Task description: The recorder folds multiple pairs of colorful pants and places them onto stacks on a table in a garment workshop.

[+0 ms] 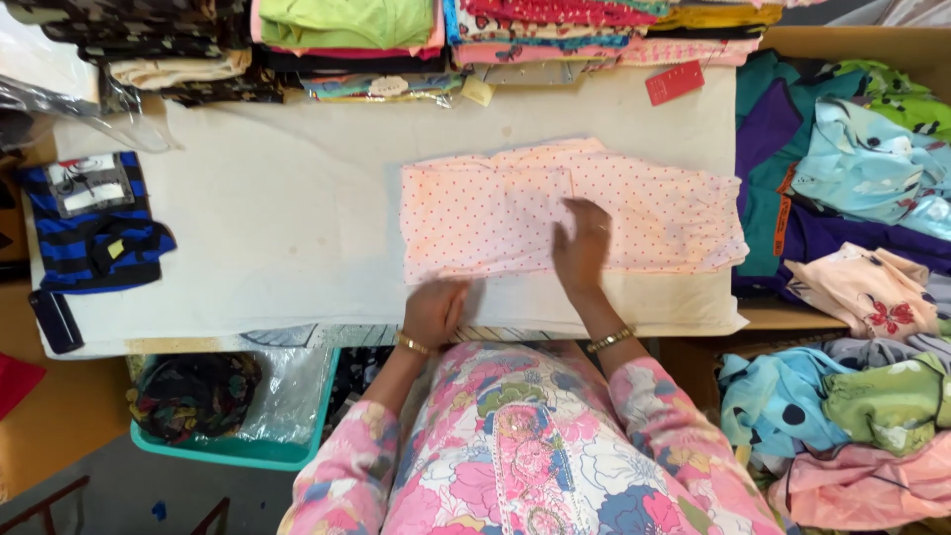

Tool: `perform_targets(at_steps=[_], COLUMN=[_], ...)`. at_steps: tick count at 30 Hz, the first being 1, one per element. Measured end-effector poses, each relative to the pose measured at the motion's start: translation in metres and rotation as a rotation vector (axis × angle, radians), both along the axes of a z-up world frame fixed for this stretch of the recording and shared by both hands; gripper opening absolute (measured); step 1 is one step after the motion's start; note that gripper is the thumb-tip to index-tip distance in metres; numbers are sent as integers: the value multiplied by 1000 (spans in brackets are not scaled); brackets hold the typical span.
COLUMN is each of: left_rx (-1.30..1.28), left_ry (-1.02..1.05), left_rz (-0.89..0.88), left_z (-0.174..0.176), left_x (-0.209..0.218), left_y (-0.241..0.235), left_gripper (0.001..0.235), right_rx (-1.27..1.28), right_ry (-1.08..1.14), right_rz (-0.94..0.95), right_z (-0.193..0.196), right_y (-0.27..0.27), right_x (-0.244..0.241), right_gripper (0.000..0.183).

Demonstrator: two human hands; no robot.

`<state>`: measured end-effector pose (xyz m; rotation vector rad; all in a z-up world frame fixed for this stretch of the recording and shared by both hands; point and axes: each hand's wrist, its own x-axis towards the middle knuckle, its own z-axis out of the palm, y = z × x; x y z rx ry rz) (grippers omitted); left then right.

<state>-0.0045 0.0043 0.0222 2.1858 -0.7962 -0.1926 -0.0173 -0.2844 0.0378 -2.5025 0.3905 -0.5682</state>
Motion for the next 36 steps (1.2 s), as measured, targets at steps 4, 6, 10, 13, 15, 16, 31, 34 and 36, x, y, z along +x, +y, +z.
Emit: perform_targets(at_steps=[4,6,10,13,15,16,31,34,36], left_rx=[-11,68,506,549,550,547,641,606,645], left_ry=[-105,-189,-196,-67,-144,-149,-43,-48,16], left_rz=[168,126,91,167,339,339,121,250,301], left_z=[-18,-32,-35,-39,-46,-48,-18,-13,-13], left_x=[40,58,71,75,81,84,122,127,124], left_y=[-38,-51,-32,-5,3,-7,-37,-34,-34], left_gripper=[27,47,60,69,68,68,71,70,72], right_rx=[73,-35,-256,-304,-280,-281,-338,-275,-346], right_ry=[59,190,374,436,433,428,472,451,485], right_rz=[273,439,402,171,-3,-5,135,58,75], right_z=[-11,-32,-64,-66,-62,-61,-63,-66,-67], right_y=[45,61,23,-27,-45,-34,-47,-65,-66], right_x=[29,37,31,18,12,20,28,24,19], right_gripper=[46,57,72,77,78,78,75,73,72])
